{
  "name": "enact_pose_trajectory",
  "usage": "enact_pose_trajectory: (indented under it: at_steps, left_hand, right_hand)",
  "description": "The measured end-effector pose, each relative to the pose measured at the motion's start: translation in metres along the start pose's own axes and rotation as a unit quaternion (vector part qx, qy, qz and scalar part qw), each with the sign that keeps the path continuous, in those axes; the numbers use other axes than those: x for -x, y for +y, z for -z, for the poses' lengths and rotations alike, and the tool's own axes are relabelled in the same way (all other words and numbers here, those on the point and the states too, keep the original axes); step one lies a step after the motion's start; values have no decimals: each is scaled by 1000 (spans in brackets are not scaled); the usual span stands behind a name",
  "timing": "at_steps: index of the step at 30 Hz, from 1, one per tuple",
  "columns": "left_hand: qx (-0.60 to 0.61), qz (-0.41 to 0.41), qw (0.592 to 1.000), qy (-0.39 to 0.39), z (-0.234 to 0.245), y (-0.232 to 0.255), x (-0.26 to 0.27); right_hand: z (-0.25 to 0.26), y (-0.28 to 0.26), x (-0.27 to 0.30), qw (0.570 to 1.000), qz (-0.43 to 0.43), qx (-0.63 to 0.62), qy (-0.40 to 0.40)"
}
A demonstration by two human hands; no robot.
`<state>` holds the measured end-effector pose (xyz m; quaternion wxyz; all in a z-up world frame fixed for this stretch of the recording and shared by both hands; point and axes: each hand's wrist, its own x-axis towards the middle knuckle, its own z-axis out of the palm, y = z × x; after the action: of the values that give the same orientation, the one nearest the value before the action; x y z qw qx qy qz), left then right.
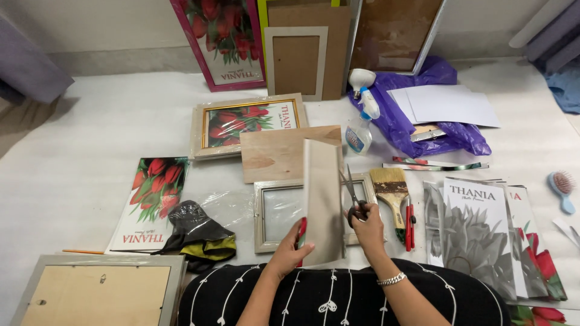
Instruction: Cutting a backing board with a utility knife and applying a substance to a picture frame using a brush.
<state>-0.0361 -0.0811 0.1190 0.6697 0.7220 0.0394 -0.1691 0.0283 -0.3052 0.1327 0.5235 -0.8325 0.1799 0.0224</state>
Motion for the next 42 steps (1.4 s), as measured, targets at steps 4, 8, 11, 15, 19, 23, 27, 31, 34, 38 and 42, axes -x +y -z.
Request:
enact_pose_trajectory:
  at_steps: [4,8,11,15,19,23,27,31,34,38,42]
  left_hand:
    - [17,-26,999,-29,-7,4,5]
    - [10,-6,999,-41,-7,11,7]
    - [-11,-31,999,-25,-5,0,2]
    - [7,67,997,42,4,7,-2]
    - [75,172,980,60,18,21,0]
    - [104,106,987,54,22,8,-7]
    - [161,73,982,72,24,8,-5]
    - [187,100,974,78,26,4,-8]
    - [188,88,977,56,26,7,-7]
    - [70,102,992,21,22,19,-1]
    - [99,102,990,14,25,18,2]
  right_hand:
    - [-6,20,-13,999,-31,-36,-13]
    - [-7,35,-21,994,-79,-69,5]
    - [-10,56,-36,988,-68,-138,0]
    - [2,59,-46,941,-123,-314,-32]
    - [9,69,-53,903,-141,-399,-77]
    - [11,30,-34,931,-147,-320,-97]
    - [2,31,-22,973,-75,-190,-108]
    - [9,26,-30,921,-182,-329,-101]
    - [13,5,-37,940,-181,-271,-98]
    - [13,-18,-61,966,-102,-232,-48]
    - [6,-5,-111,966,-10,-258,27]
